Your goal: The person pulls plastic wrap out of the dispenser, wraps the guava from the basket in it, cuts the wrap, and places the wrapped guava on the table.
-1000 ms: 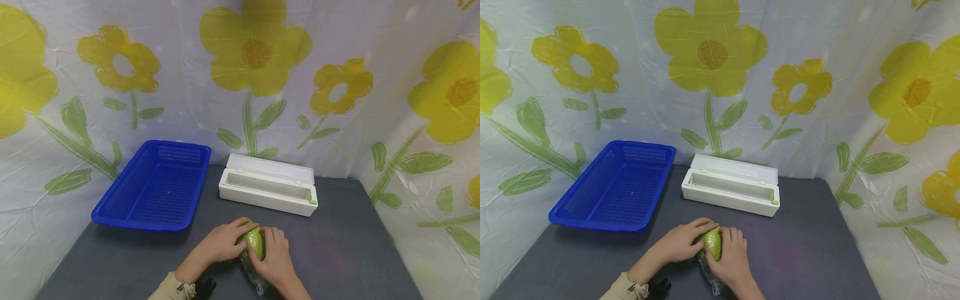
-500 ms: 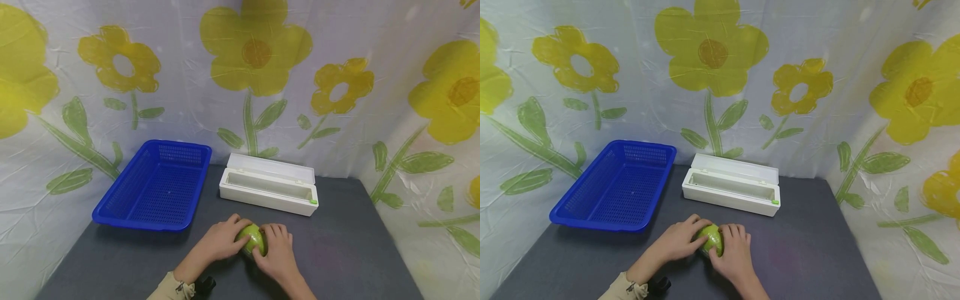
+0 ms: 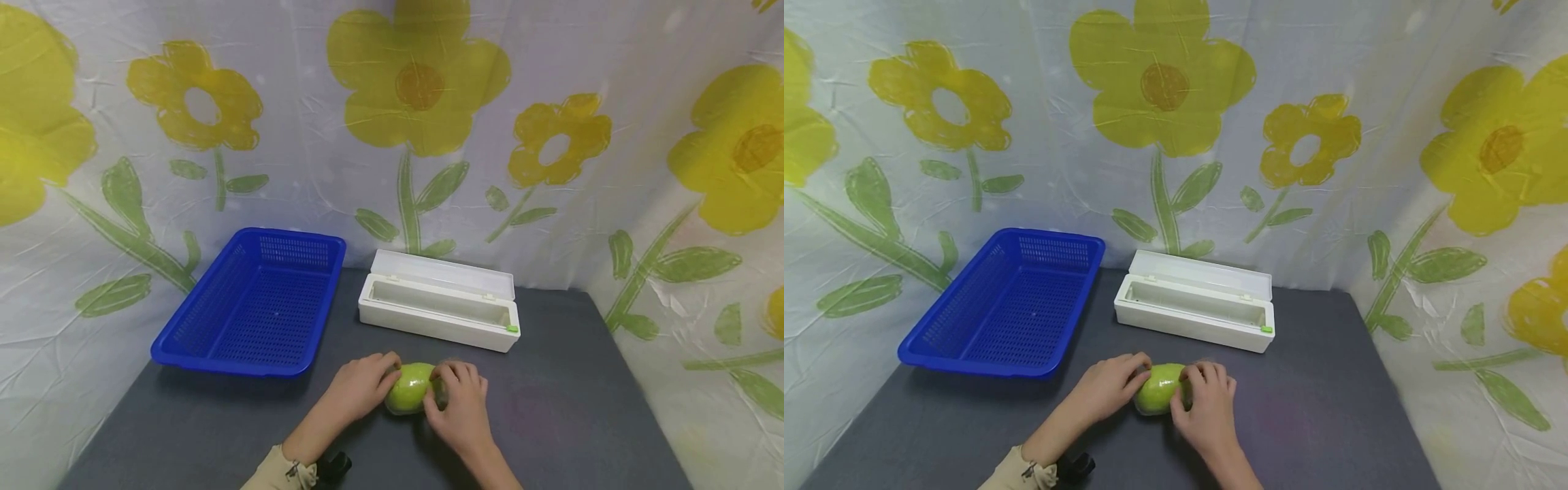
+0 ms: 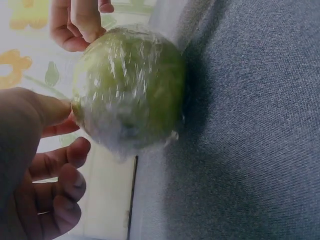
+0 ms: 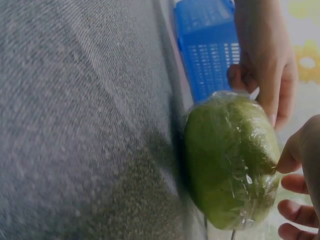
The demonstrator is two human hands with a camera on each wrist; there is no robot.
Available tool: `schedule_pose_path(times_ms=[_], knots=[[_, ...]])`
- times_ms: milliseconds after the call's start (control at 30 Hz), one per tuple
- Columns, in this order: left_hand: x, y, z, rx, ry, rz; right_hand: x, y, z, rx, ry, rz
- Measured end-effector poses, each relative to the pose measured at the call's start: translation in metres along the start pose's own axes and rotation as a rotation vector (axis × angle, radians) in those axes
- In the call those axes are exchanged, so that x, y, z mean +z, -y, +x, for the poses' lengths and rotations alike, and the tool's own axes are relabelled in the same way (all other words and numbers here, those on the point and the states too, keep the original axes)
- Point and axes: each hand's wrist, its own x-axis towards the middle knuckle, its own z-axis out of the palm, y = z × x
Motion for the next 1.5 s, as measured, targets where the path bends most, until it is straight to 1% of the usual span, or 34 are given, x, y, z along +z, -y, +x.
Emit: schedule_pose_path(times_ms=[100, 200, 300, 433, 500, 633, 733, 833, 900, 1000, 1133, 1267, 1400, 1500], knots=[[0.000, 0.001, -0.001, 0.004, -0.018, -0.014, 0.000, -0.002, 0.000, -0.005, -0.036, -0.003], [0.002, 0.002, -0.002, 0.003, -0.031, -0.046, 0.001, -0.005, 0.001, -0.004, -0.049, 0.004], [0.004, 0.002, -0.003, 0.003, -0.059, -0.074, 0.003, -0.008, 0.001, 0.015, -0.035, 0.028], [0.007, 0.003, -0.006, -0.006, -0.087, -0.111, 0.004, -0.010, 0.000, 0.081, 0.009, 0.078], [0.008, 0.003, -0.006, -0.026, -0.078, -0.144, 0.004, -0.012, 0.000, 0.123, 0.035, 0.103], [0.010, 0.005, -0.004, -0.091, -0.014, -0.220, 0.006, -0.015, 0.000, 0.177, 0.075, 0.146], [0.014, 0.007, -0.002, -0.129, 0.046, -0.258, 0.008, -0.016, 0.001, 0.188, 0.089, 0.175], [0.019, 0.008, 0.002, -0.150, 0.077, -0.287, 0.010, -0.015, 0.001, 0.184, 0.098, 0.190], [0.022, 0.008, 0.004, -0.155, 0.072, -0.310, 0.011, -0.014, 0.001, 0.185, 0.106, 0.201], [0.025, 0.009, 0.008, -0.161, 0.032, -0.360, 0.011, -0.011, 0.002, 0.197, 0.119, 0.212], [0.029, 0.010, 0.014, -0.195, -0.006, -0.409, 0.010, -0.008, 0.003, 0.226, 0.135, 0.217], [0.032, 0.011, 0.018, -0.229, 0.014, -0.446, 0.012, -0.008, 0.004, 0.244, 0.139, 0.221], [0.036, 0.013, 0.020, -0.221, 0.029, -0.489, 0.014, -0.007, 0.004, 0.252, 0.148, 0.238], [0.040, 0.015, 0.021, -0.205, 0.032, -0.499, 0.015, -0.007, 0.005, 0.294, 0.183, 0.284]])
